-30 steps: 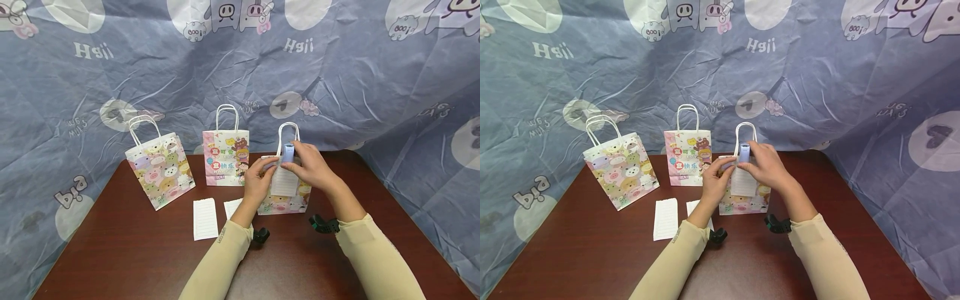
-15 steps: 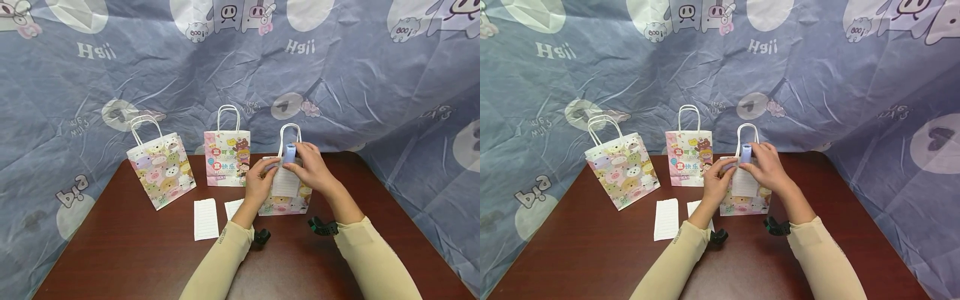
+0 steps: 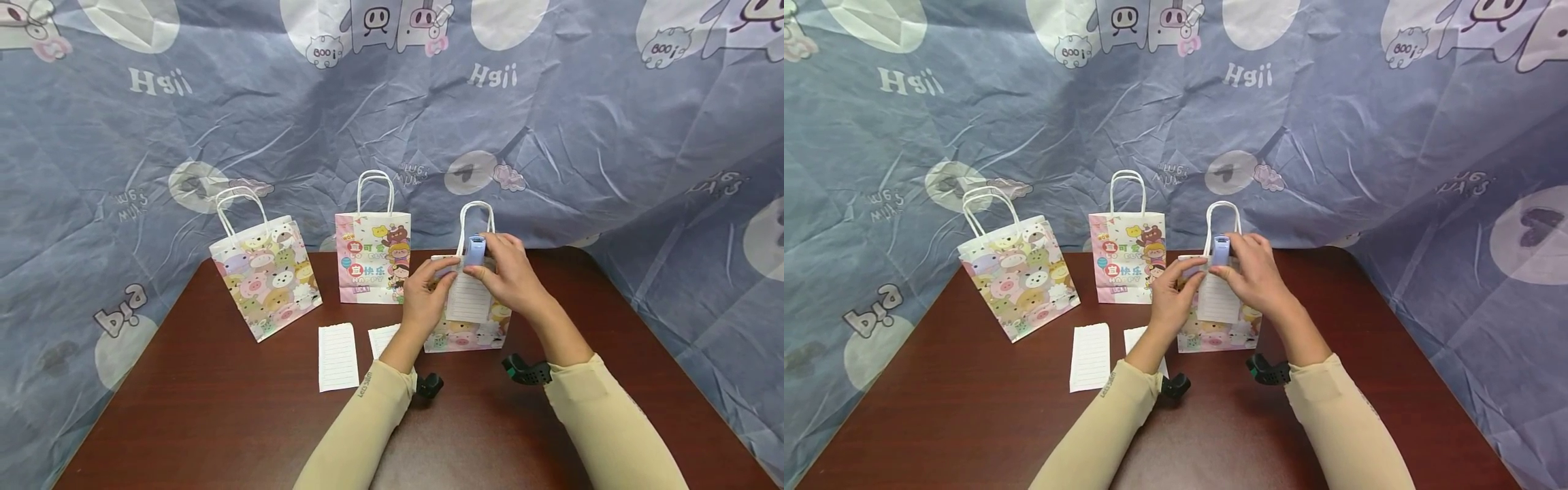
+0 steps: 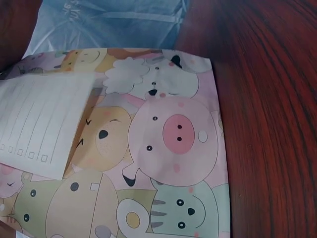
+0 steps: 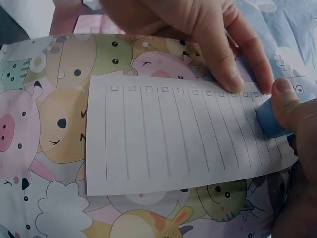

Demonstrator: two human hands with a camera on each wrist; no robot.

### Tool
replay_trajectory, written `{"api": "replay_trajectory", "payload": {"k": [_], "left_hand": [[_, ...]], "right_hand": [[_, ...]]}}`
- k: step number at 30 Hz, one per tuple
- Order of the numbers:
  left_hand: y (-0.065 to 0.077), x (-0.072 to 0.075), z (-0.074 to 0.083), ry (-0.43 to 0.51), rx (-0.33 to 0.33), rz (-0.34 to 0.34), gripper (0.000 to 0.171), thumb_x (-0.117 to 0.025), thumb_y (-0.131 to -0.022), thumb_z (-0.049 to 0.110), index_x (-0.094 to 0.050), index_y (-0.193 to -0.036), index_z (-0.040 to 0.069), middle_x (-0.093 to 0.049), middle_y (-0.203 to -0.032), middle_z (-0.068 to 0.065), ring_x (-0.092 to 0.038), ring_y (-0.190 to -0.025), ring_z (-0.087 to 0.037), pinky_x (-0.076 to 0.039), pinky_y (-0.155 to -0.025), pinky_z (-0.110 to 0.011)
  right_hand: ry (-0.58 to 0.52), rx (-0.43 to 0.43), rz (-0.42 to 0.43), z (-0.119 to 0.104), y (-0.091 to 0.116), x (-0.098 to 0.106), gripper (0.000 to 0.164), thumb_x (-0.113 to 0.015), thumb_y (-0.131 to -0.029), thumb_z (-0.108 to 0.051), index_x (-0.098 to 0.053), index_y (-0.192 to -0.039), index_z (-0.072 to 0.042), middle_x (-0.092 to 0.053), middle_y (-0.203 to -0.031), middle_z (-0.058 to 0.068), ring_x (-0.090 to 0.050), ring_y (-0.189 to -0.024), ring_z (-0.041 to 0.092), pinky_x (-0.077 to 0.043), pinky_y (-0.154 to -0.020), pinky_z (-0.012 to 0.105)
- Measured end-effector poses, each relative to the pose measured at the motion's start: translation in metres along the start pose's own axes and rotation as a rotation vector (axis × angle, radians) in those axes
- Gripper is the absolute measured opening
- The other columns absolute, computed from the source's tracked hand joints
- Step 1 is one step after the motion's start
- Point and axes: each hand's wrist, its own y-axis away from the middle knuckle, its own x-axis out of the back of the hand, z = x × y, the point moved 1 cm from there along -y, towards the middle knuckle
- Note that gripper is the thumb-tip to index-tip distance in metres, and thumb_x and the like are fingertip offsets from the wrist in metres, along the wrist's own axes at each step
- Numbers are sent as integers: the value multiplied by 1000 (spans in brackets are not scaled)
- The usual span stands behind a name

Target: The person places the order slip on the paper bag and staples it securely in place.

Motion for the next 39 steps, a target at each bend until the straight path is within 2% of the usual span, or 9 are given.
{"api": "replay_trajectory", "payload": {"k": [3,9,13,18,23,30,39], "left_hand": [[0,-2,0,1,6,-1,21,-72,-91,13,-75,-111,12,-69,-88,-8,-34,-55,-3,-32,-50,-18],[-2,-1,3,-11,4,12,21,-72,-88,4,-75,-109,6,-68,-88,-14,-31,-53,-6,-29,-50,-18],[-2,0,4,2,-5,2,21,-71,-88,0,-73,-109,1,-66,-86,-18,-30,-53,-8,-27,-50,-19],[-2,1,1,31,14,-11,21,-72,-89,5,-75,-109,6,-63,-83,-14,-31,-52,-5,-27,-49,-19],[-1,3,-1,56,14,-26,21,-71,-91,12,-75,-112,11,-61,-81,-10,-34,-52,-4,-30,-49,-19],[-2,5,-1,58,25,-35,22,-71,-92,13,-74,-114,11,-62,-84,-9,-33,-50,-4,-30,-47,-20],[-1,3,-1,66,15,-32,22,-70,-92,13,-74,-114,11,-62,-84,-10,-34,-49,-4,-31,-47,-19]], "right_hand": [[3,-1,15,0,1,0,44,-80,-77,-8,-56,-112,3,-68,-103,19,-61,-108,39,-26,-110,57],[-7,11,14,1,0,-2,43,-79,-78,-10,-56,-112,2,-67,-102,17,-61,-108,39,-27,-109,57],[23,1,4,0,-1,-1,44,-79,-77,-12,-56,-112,2,-67,-100,17,-61,-109,38,-28,-111,58],[76,-20,-21,-3,-2,1,43,-80,-78,-12,-57,-111,3,-67,-101,18,-61,-110,39,-26,-115,58],[115,-19,-35,-7,-2,4,50,-82,-77,-15,-57,-116,5,-68,-103,19,-62,-109,40,-24,-119,56],[161,-2,-42,-7,0,3,61,-84,-77,-19,-55,-126,5,-69,-108,20,-62,-108,39,-21,-121,57],[165,10,-12,-9,1,3,63,-83,-78,-18,-52,-128,3,-68,-109,19,-63,-106,38,-18,-120,60]]}}
